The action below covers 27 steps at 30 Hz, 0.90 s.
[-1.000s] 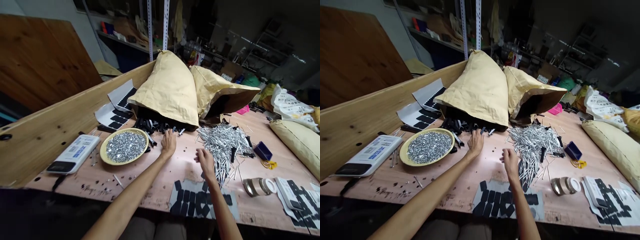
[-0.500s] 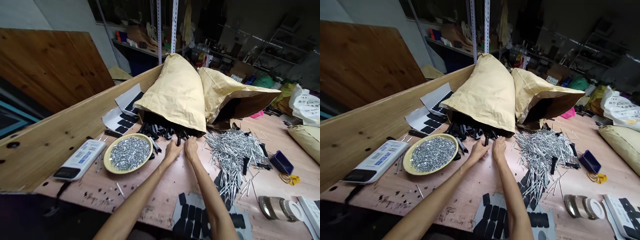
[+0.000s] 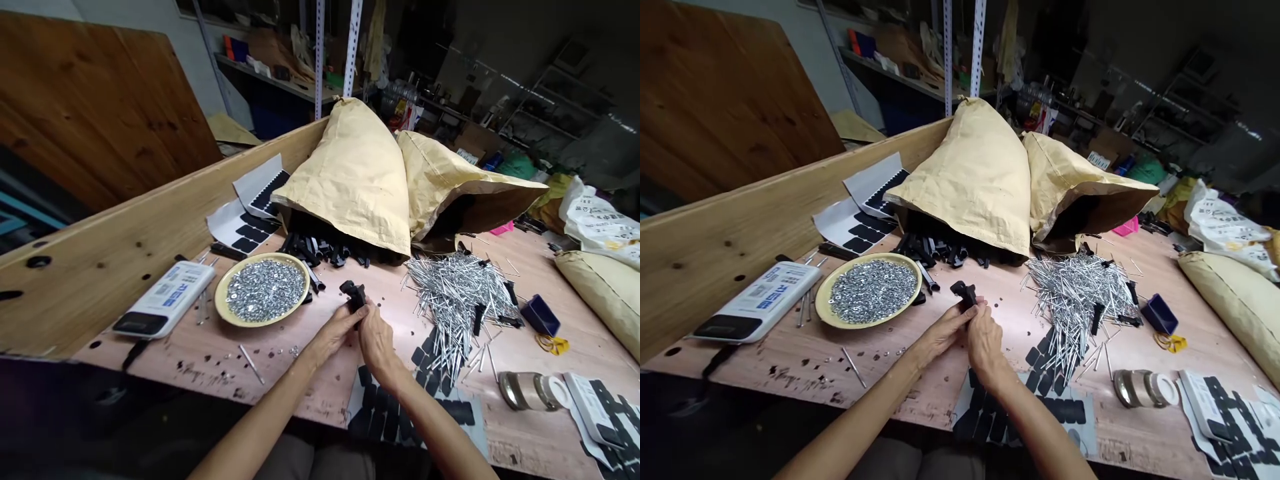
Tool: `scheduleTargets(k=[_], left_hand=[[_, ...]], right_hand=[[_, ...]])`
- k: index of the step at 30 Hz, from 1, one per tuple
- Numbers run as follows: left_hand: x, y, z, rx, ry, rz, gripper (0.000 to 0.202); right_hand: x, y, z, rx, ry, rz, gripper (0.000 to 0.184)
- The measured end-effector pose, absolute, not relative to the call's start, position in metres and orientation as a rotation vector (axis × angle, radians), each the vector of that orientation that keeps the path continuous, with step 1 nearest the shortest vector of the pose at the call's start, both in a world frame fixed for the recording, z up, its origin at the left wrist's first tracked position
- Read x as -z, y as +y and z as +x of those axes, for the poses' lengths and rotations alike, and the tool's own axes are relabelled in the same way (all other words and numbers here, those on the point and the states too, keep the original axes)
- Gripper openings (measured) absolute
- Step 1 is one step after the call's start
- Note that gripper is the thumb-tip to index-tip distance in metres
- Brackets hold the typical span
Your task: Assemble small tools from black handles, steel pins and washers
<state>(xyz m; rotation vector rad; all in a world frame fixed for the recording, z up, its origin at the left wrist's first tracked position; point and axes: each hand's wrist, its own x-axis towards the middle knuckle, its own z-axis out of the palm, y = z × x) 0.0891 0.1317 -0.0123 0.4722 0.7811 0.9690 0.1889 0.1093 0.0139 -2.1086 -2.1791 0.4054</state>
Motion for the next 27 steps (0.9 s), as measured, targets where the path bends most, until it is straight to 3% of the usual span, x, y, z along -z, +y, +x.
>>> scheduleTargets(k=[5,9,12,19,27], left_hand=[[0.017,0.146,0.081,-1.185,0.999,0.327,0.049],[0.023,0.155,0.081,-1.279,1.060,0.327,0.045],[0.026,0.157,0.078,-1.237,0.989,0.277,0.044],[0.026,0.153,0.070,-1.164,0.946,0.216,0.039],[0.022,0.144,0.087,-1.076,0.890,0.246,0.035]], right_hand=[[-0.029,0.173,0.205,-1.167,-2.203,-1.807,0.015],[-0.031,0.235,0.197,-0.596,-1.908,-2.088,0.025],[-0.019,0.256,0.176,-0.294,-1.981,-2.201,0.026],[-0.007,0.231,0.185,-0.372,-1.959,-2.276,0.025],[-0.004,0.128,0.216,-0.594,-1.723,-1.734,0.034]])
